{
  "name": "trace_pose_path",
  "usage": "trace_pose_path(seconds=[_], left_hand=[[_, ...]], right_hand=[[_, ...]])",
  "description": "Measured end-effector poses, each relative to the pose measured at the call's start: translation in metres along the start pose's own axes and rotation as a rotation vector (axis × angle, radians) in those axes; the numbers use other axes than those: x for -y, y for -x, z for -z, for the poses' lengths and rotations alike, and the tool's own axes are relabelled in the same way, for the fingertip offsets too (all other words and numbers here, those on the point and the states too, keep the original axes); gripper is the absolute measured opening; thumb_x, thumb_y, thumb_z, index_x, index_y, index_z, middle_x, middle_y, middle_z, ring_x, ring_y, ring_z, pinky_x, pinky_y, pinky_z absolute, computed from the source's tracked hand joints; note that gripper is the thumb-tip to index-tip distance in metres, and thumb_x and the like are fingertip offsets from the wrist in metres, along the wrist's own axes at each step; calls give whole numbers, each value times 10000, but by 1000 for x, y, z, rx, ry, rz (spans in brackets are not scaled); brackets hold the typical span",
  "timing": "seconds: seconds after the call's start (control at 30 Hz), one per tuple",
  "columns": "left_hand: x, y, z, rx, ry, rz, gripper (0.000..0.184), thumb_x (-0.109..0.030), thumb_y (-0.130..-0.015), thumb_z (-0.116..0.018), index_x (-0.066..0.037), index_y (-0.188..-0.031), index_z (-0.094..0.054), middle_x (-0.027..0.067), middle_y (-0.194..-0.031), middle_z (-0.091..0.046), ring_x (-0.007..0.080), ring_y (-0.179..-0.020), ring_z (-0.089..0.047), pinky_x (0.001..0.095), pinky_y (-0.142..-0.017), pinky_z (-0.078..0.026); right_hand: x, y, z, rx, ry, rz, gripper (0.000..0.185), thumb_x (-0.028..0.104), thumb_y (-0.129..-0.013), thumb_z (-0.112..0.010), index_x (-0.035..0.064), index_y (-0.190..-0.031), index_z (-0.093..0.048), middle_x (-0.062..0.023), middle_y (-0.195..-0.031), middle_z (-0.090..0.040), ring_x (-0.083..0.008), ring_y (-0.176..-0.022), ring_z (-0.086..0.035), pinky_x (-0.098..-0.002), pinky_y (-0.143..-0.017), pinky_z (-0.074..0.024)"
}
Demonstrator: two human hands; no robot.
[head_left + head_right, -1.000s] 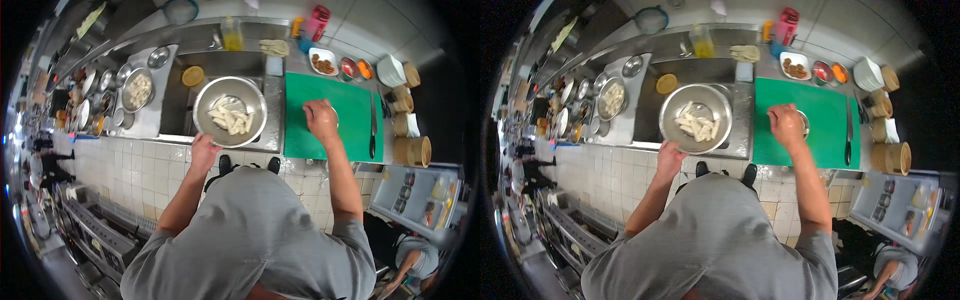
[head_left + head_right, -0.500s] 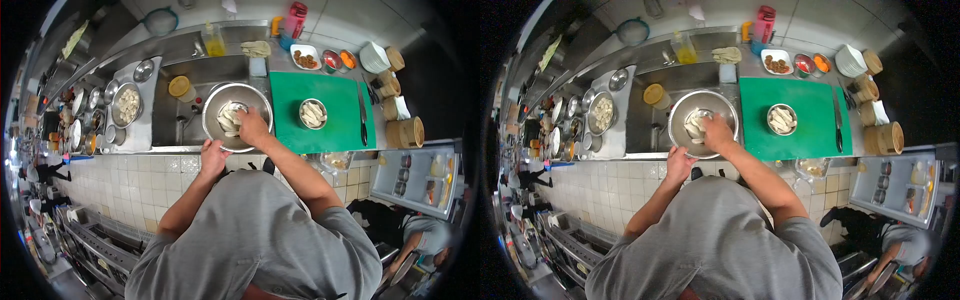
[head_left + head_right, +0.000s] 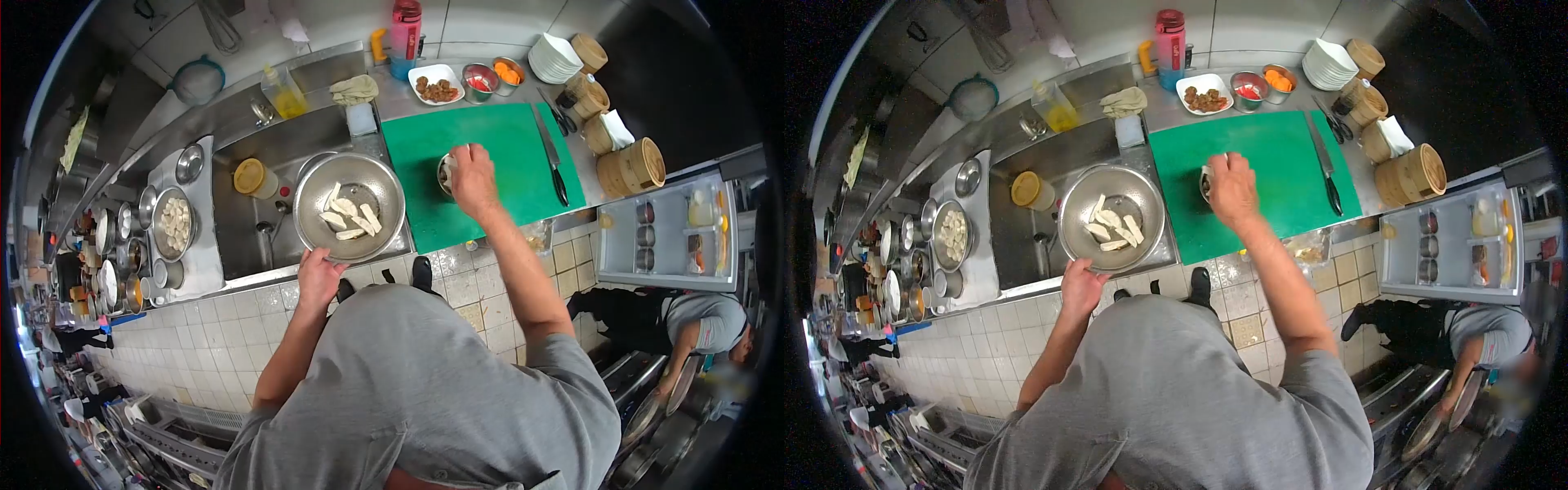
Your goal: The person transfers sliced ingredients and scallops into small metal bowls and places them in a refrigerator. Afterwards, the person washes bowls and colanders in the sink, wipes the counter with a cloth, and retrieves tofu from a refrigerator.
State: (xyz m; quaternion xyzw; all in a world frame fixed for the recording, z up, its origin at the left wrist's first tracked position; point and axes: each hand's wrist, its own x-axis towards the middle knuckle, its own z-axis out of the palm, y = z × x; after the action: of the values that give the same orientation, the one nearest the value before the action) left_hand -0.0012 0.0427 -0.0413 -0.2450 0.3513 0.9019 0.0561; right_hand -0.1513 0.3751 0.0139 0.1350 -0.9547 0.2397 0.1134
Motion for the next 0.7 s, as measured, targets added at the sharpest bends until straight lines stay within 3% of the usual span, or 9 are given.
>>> trace_pose_path(seconds=[0.03, 0.17, 0.23, 0.37, 0.43, 0.47, 0.53, 0.6, 0.7], left_hand=[[-1, 2, -4, 2, -1, 1, 263, -82, -908, -538, -108, -1169, -555, 75, -1203, -637, 264, -1063, -641, 482, -817, -557], [-5, 3, -1, -14, -27, -15, 260, -84, -904, -543, -113, -1162, -555, 60, -1195, -642, 248, -1062, -638, 464, -830, -548], [-6, 2, 3, -17, -45, -12, 266, -86, -904, -546, -114, -1168, -555, 55, -1195, -643, 245, -1068, -635, 465, -843, -543], [-6, 7, 1, -2, -24, -53, 243, -103, -903, -566, -109, -1146, -566, 63, -1174, -649, 247, -1063, -640, 477, -851, -549], [-8, 7, 1, -10, -25, -57, 223, -110, -899, -582, -103, -1121, -570, 78, -1160, -647, 251, -1041, -650, 472, -827, -566], [-7, 6, 9, 0, -5, -75, 229, -110, -898, -584, -104, -1126, -572, 77, -1168, -648, 249, -1047, -650, 479, -839, -561], [-10, 12, 0, 42, -26, -86, 280, -96, -895, -580, -106, -1174, -578, 84, -1197, -649, 249, -1063, -651, 496, -864, -552], [-14, 13, 2, 3, -32, -80, 278, -104, -887, -572, -87, -1163, -599, 70, -1223, -652, 250, -1138, -619, 482, -956, -498], [-19, 12, -2, -11, -30, -88, 319, -84, -901, -570, -94, -1220, -573, 90, -1198, -651, 264, -1084, -642, 480, -882, -545]], right_hand=[[-13, 3, -3, -68, 259, 77, 373, 172, -831, -676, 87, -1174, -558, -208, -1213, -526, -378, -1140, -530, -516, -987, -412], [-31, 21, -9, -73, 283, 203, 414, 291, -833, -704, 112, -1184, -573, -177, -1251, -527, -355, -1208, -505, -517, -1000, -383], [-32, 20, -5, -195, 106, 156, 469, 354, -814, -735, 113, -1190, -591, -163, -1266, -547, -366, -1232, -500, -502, -1030, -372], [-42, 2, -17, -232, -5, 107, 454, 347, -833, -720, 102, -1198, -605, -164, -1301, -562, -366, -1267, -495, -517, -1062, -364], [-62, -2, -33, 22, -33, 244, 415, 320, -877, -674, 91, -1218, -615, -160, -1370, -549, -366, -1298, -488, -529, -1096, -350], [-66, -2, -36, 8, -15, 220, 415, 320, -877, -674, 91, -1218, -615, -160, -1370, -549, -366, -1298, -488, -529, -1096, -350], [-62, 4, -26, 157, 34, 197, 351, 286, -931, -599, 92, -1222, -624, -146, -1443, -514, -355, -1387, -419, -535, -1125, -336], [-56, 11, -26, 154, 171, 197, 377, 287, -949, -567, 104, -1277, -594, -134, -1485, -476, -348, -1421, -375, -541, -1152, -298], [-48, 18, -22, 133, 255, 177, 442, 282, -978, -507, 130, -1394, -506, -116, -1560, -386, -339, -1476, -286, -569, -1187, -220]])
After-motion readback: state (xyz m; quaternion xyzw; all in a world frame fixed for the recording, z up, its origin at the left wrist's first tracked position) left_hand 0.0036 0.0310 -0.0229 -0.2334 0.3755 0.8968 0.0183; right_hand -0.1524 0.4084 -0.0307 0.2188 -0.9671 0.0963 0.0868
